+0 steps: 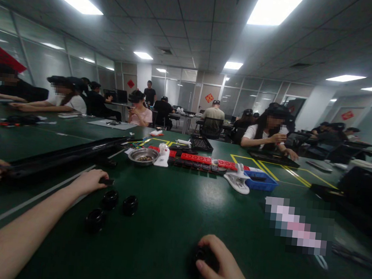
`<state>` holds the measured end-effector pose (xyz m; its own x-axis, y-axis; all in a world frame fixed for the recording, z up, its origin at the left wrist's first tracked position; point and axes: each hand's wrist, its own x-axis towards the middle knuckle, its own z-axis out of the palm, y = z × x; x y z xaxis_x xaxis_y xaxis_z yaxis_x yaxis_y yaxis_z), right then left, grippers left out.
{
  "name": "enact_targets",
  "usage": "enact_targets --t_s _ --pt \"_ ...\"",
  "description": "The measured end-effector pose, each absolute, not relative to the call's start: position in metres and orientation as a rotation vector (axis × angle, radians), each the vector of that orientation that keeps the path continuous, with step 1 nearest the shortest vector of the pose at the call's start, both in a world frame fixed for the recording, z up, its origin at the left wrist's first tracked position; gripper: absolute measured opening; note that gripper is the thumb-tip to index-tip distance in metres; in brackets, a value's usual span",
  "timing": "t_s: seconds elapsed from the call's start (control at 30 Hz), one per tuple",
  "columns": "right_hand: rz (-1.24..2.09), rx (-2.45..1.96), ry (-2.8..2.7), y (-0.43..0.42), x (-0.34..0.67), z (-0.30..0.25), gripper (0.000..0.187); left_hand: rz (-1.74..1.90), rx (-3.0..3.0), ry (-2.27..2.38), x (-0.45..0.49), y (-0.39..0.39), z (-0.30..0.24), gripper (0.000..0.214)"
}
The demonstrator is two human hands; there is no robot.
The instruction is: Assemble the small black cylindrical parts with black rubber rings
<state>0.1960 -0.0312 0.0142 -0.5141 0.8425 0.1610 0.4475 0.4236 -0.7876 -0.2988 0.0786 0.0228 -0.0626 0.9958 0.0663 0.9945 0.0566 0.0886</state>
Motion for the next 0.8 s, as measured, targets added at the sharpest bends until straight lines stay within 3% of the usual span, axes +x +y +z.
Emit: enact_targets --t_s 0.33,0.7,0.8 --pt "0.941 -1.095 -2.148 -0.032 0.196 0.02 0.02 0.199 2.09 2.224 -0.279 0.074 0.035 0.031" --pt "0.93 -1.148 -2.138 -0.036 0.196 0.024 0.023 0.108 2.069 2.177 -0.26 0.068 0.053 0.01" --pt "0.925 -1.149 -2.14 -0.035 0.196 0.024 0.024 0.058 2.03 2.226 -0.264 0.074 0.059 0.017"
